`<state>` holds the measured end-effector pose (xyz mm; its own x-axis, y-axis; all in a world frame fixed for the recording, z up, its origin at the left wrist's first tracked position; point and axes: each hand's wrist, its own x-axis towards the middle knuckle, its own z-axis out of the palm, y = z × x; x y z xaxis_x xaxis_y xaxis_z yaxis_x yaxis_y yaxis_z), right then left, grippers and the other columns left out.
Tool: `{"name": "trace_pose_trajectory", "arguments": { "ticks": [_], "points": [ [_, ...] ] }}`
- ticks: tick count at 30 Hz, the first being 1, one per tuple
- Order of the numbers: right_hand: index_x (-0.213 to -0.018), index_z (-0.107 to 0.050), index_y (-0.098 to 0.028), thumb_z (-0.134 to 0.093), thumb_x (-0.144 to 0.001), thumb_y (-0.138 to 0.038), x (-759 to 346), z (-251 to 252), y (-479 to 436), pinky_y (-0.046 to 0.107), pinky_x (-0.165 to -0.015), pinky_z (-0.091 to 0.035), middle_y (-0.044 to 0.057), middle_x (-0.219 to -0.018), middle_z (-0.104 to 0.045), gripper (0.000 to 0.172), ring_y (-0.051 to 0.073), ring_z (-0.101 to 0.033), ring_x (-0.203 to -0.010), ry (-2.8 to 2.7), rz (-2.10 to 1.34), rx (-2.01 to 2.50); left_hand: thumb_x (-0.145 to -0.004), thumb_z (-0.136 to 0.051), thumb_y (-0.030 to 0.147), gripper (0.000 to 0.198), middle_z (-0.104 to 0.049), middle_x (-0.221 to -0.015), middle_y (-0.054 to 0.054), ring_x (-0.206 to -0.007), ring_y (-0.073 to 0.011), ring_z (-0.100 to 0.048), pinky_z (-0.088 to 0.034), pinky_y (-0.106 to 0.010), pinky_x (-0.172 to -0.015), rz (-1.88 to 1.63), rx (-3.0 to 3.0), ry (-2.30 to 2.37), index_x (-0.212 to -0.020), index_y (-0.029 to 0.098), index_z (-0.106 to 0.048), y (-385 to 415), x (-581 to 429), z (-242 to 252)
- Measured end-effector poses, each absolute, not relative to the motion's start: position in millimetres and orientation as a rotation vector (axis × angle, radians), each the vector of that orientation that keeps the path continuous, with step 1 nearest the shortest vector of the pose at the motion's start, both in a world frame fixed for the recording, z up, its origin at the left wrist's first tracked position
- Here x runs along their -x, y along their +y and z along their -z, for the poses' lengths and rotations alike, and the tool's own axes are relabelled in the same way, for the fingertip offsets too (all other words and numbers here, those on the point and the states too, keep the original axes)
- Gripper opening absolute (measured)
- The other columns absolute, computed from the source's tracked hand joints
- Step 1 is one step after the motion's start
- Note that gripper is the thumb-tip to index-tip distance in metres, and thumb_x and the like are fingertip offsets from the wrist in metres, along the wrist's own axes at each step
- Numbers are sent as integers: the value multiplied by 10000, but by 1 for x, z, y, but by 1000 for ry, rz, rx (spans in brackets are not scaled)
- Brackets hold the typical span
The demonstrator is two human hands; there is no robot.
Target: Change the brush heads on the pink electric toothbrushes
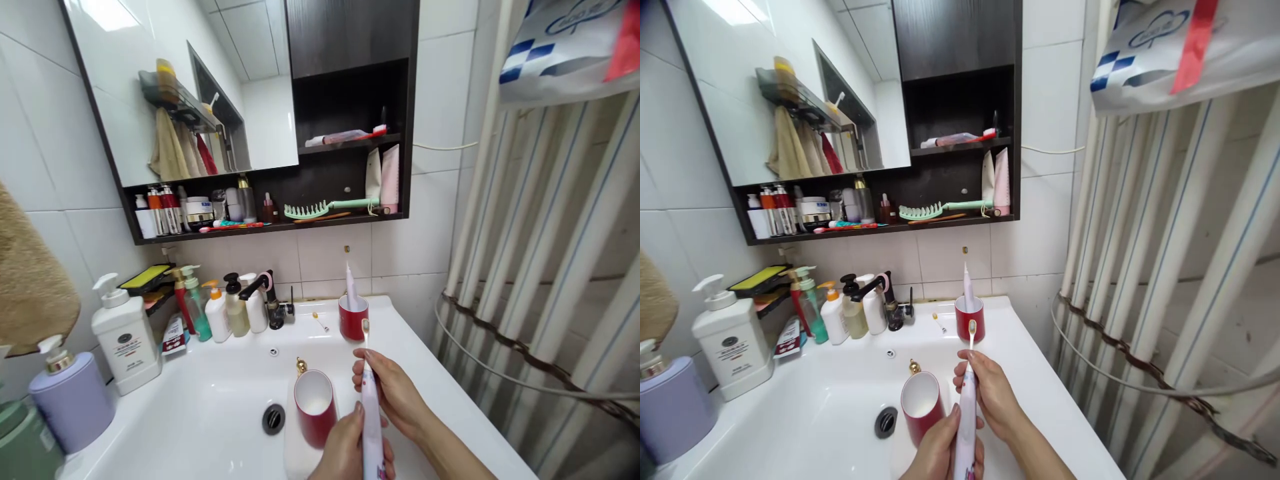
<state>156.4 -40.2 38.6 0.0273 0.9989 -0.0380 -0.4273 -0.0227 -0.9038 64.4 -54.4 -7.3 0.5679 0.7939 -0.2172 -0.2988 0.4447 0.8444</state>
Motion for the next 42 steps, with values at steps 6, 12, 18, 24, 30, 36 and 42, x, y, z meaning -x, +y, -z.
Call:
{"name": "trace_pose_trajectory", "arguments": {
  "ticks": [6,12,18,24,30,36,42],
  "points": [
    [-692,-483,-168,-443,-646,-373,-156,-33,-35,237,-518,-375,-31,-517,-500,214,103,-501,-495,-829,-1259,970,-568,-313,618,489,-437,-466,21,-340,-53,-371,-261,-192,-359,-879,-1131,802,-650,140,-373,-56,-63,8],
    [-634,-464,-166,-471,-632,-345,-154,-33,-34,228,-485,-368,-48,-466,-468,178,82,-466,-435,-722,-1268,922,-554,-264,648,519,-400,-446,41,-326,-49,-344,-243,-193,-353,-743,-1030,777,-667,151,-363,-56,-60,1],
    [-602,-459,-160,-483,-631,-314,-153,-34,-34,241,-529,-391,-44,-470,-469,158,77,-461,-446,-663,-1292,863,-560,-304,626,476,-403,-460,42,-331,-45,-350,-238,-183,-346,-797,-1159,899,-636,158,-351,-56,-61,3],
    [-588,-457,-162,-491,-619,-330,-152,-33,-34,244,-517,-398,-48,-457,-463,174,76,-455,-431,-632,-1276,877,-594,-219,623,484,-408,-462,40,-315,-47,-349,-252,-180,-328,-746,-1164,864,-654,159,-346,-59,-62,3],
    [-588,-456,-167,-486,-623,-333,-148,-34,-36,232,-513,-400,-53,-457,-465,172,74,-464,-443,-601,-1226,899,-604,-287,585,426,-394,-472,51,-338,-35,-348,-230,-160,-333,-816,-1332,1042,-630,165,-354,-58,-62,6],
    [-572,-439,-165,-485,-627,-319,-147,-33,-35,220,-487,-396,-62,-428,-448,170,62,-442,-405,-560,-1203,916,-653,-231,547,398,-405,-456,47,-330,-44,-352,-241,-166,-334,-740,-1315,965,-642,168,-349,-56,-62,5],
    [-587,-444,-166,-485,-626,-330,-148,-30,-33,217,-486,-400,-63,-421,-442,174,64,-444,-408,-542,-1185,891,-656,-268,530,375,-409,-461,49,-333,-39,-355,-241,-159,-337,-762,-1374,978,-647,166,-361,-56,-59,4]
  ]
}}
